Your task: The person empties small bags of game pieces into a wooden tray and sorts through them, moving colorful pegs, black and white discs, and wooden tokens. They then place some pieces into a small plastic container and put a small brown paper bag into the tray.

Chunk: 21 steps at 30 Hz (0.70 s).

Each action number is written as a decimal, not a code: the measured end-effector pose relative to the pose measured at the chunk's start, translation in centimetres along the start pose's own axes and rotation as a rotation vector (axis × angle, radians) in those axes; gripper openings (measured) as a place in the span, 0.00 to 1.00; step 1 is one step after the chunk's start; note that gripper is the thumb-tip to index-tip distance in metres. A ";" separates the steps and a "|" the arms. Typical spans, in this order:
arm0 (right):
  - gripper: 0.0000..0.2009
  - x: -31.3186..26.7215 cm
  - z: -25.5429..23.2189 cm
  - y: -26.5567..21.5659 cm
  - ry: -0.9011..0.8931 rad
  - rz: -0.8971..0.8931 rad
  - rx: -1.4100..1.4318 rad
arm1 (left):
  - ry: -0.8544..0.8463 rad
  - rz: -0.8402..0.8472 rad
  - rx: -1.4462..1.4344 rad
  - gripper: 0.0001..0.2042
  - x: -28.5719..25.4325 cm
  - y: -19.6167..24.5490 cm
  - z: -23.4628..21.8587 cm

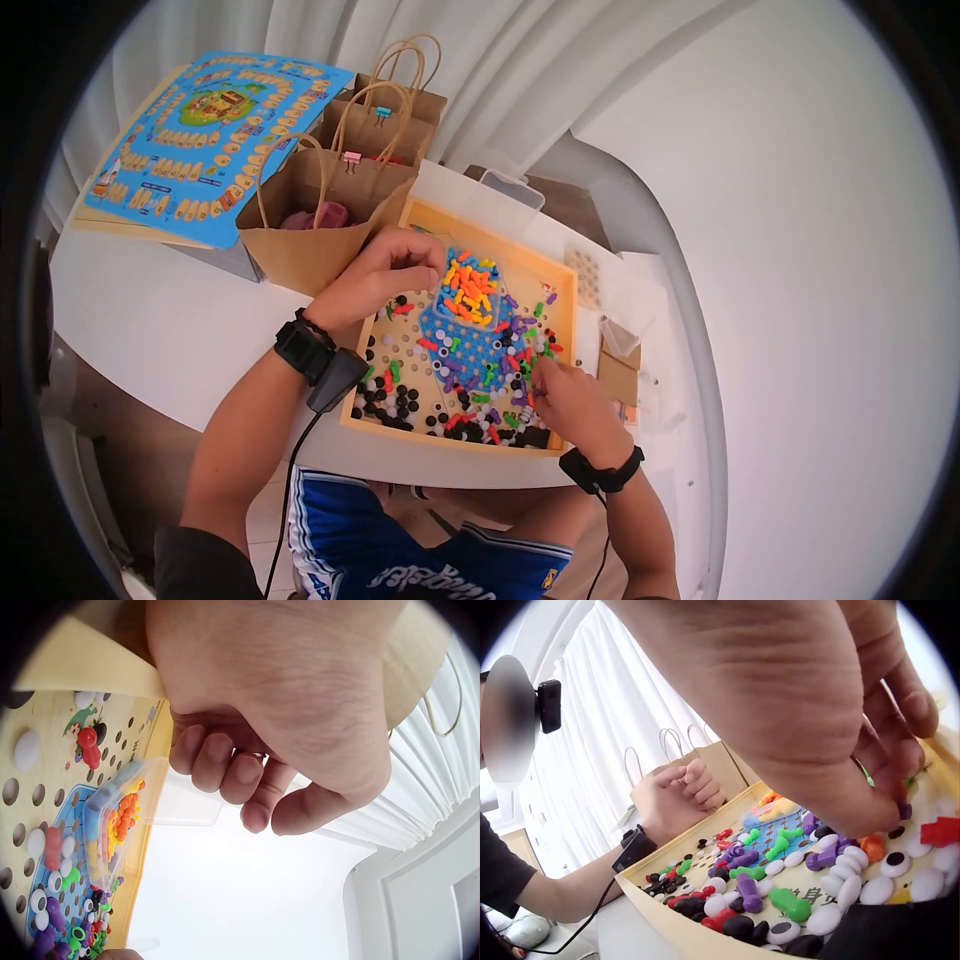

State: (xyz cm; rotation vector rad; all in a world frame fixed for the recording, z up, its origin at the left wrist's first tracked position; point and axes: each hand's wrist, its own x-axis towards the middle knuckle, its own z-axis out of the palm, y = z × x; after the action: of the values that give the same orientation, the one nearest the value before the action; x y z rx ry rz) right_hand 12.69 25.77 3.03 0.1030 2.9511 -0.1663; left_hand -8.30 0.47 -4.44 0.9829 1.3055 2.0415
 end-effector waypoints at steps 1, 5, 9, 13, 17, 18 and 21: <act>0.08 -0.1 -0.1 0.2 0.000 0.002 0.003 | -0.002 -0.002 0.001 0.06 0.0 0.0 0.0; 0.09 0.0 -2.5 -0.6 -0.094 -0.139 0.128 | 0.036 0.048 -0.032 0.04 -0.1 0.3 0.7; 0.09 -0.3 -3.7 -1.4 -0.466 -0.201 0.238 | 0.075 0.032 0.003 0.05 -0.1 0.4 0.9; 0.08 0.2 -2.3 -1.0 -0.534 -0.290 0.371 | 0.026 0.005 0.025 0.05 -0.2 1.0 0.7; 0.06 1.0 -2.5 -1.3 -0.420 -0.308 0.402 | 0.041 0.008 0.034 0.06 -0.2 0.6 0.7; 0.06 1.2 -2.5 -1.1 -0.346 -0.328 0.415 | 0.020 0.023 0.042 0.06 -0.1 0.7 0.5; 0.07 1.5 -2.1 0.6 -0.234 -0.343 0.471 | 0.040 0.010 0.096 0.06 -0.2 1.3 0.8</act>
State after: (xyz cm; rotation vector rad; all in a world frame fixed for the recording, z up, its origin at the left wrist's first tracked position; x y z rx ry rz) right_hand 10.91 26.73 4.79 -0.3382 2.6141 -0.8544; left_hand -7.65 0.25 -3.12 0.9964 1.4339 2.0320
